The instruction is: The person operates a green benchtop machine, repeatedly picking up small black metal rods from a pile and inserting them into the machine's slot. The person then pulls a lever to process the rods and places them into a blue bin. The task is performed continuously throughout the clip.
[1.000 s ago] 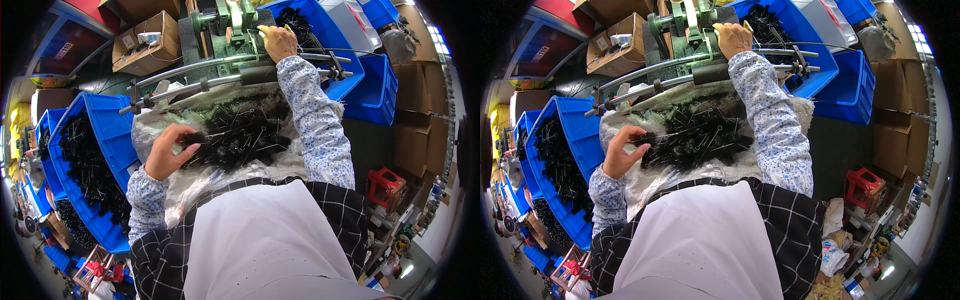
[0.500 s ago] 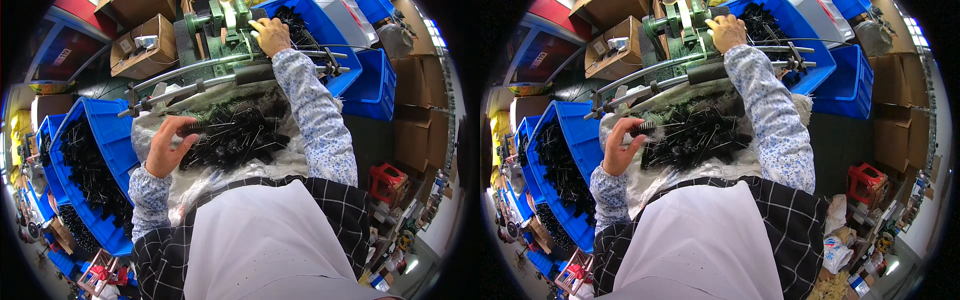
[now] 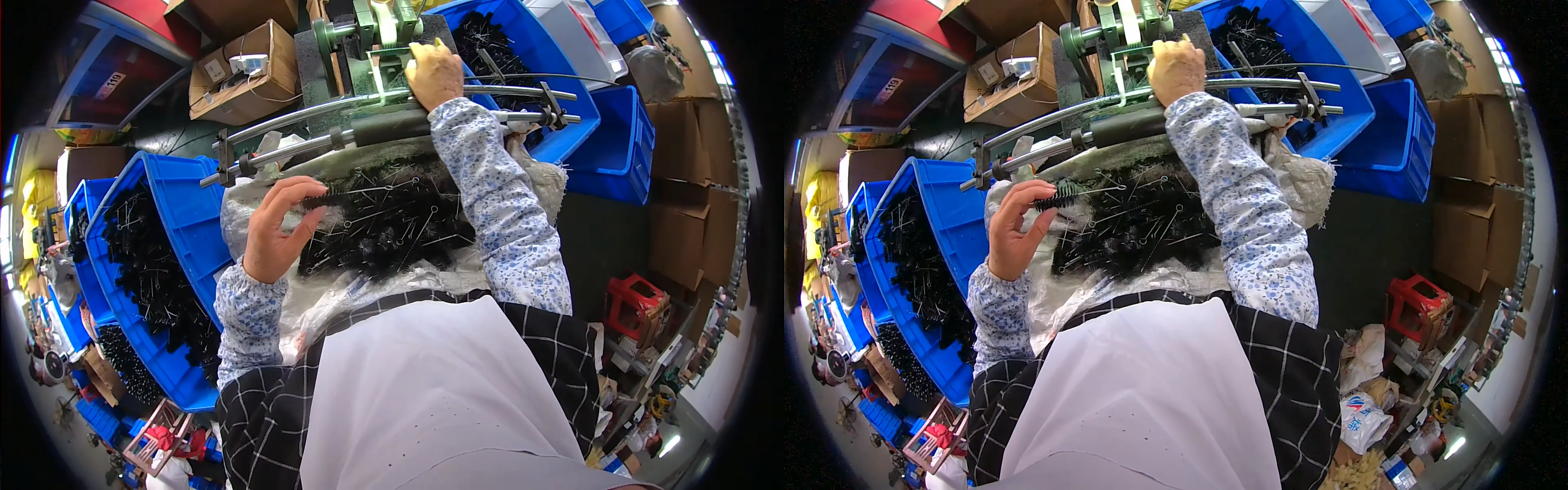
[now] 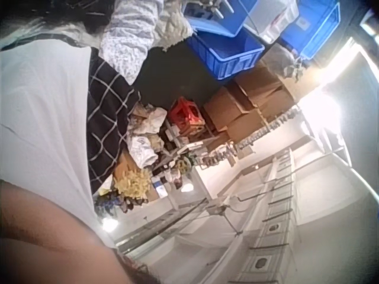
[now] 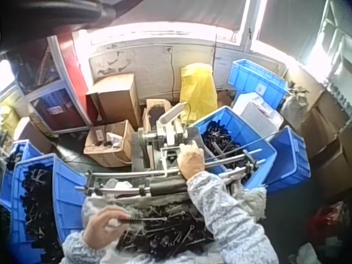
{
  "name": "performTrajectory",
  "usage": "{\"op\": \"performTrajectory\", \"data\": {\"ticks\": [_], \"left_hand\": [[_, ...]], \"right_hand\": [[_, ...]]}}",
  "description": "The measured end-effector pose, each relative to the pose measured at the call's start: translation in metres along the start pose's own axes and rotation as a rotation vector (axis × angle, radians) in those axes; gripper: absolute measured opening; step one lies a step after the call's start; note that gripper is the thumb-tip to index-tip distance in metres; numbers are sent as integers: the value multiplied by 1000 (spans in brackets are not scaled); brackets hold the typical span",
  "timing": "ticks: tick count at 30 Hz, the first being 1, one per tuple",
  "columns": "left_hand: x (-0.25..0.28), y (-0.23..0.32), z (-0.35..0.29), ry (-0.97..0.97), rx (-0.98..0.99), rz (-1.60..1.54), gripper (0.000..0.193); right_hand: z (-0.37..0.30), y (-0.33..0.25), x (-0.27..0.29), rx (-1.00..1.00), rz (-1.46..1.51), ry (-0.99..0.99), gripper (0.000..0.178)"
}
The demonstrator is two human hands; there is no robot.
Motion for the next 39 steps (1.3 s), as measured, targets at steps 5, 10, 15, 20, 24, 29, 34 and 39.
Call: {"op": "performTrajectory", "data": {"ticks": [5, 10, 15, 20, 24, 29, 34, 39], "left_hand": [[-1, 4, 7, 4, -28, 52, 28], [11, -12, 1, 86, 49, -81, 26], [8, -17, 4, 123, 24, -164, 24], [-11, -9, 22, 48, 38, -155, 23], [-25, -8, 34, 36, 9, -171, 23], [-53, -1, 56, 117, -73, -135, 27], [-66, 6, 69, 122, -92, -28, 36], [-124, -19, 46, -314, -104, 373, 45]], "right_hand": [[2, -12, -1, 10, -27, -56, 18], [-3, 40, -1, 17, -129, -74, 32], [10, 86, 1, -72, -94, -217, 24], [19, 108, -5, 11, -193, -257, 23], [18, 158, 47, -170, -218, -33, 23], [-37, 17, 80, 123, 452, -246, 28], [-66, -25, 88, 48, 805, -332, 27], [-16, 31, 44, 6, 25, -27, 22]]}}
Point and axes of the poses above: each hand's wrist, its own z-axis towards the middle knuckle, its own x-axis out of the back of the hand, y = z × x, the point moved 8 cm from there along z, towards the middle knuckle, and after that the axes turned 3 degrees about -z, right-handed, at the moved point
